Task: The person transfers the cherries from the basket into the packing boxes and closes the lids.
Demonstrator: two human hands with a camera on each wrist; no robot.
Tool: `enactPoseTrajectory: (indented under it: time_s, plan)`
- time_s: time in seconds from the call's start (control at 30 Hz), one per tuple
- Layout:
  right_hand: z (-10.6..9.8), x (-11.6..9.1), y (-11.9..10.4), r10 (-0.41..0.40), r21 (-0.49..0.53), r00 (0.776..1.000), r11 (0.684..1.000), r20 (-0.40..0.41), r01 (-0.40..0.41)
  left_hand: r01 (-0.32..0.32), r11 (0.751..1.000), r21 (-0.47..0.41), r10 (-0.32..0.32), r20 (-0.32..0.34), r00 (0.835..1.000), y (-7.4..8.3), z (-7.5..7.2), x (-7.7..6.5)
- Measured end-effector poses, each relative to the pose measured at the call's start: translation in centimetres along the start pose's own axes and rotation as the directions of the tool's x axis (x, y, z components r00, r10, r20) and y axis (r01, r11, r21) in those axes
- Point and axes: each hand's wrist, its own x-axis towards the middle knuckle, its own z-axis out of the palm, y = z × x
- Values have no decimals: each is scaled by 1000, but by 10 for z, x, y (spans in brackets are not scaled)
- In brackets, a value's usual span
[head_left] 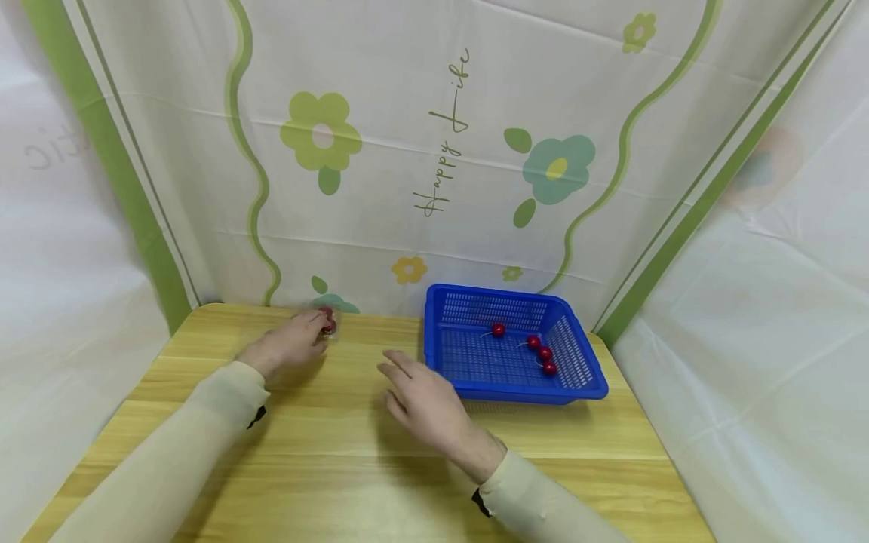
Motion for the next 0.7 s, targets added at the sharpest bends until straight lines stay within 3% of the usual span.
enactPoseTrajectory:
  time_s: [0.13, 0.37, 0.7]
  plan:
    - [-1, 1, 25, 21, -80, 1000, 997, -23, -23, -8, 1000, 7, 8, 0, 1000, -3, -1, 0]
    - [7, -3, 64, 92, -169, 991, 983, 93, -75, -39, 999, 33, 39, -2, 999, -6, -1, 0]
    - [12, -5, 73, 109, -119, 976, 989, 189, -88, -27, 1000, -11, 27, -38, 999, -3, -5, -13]
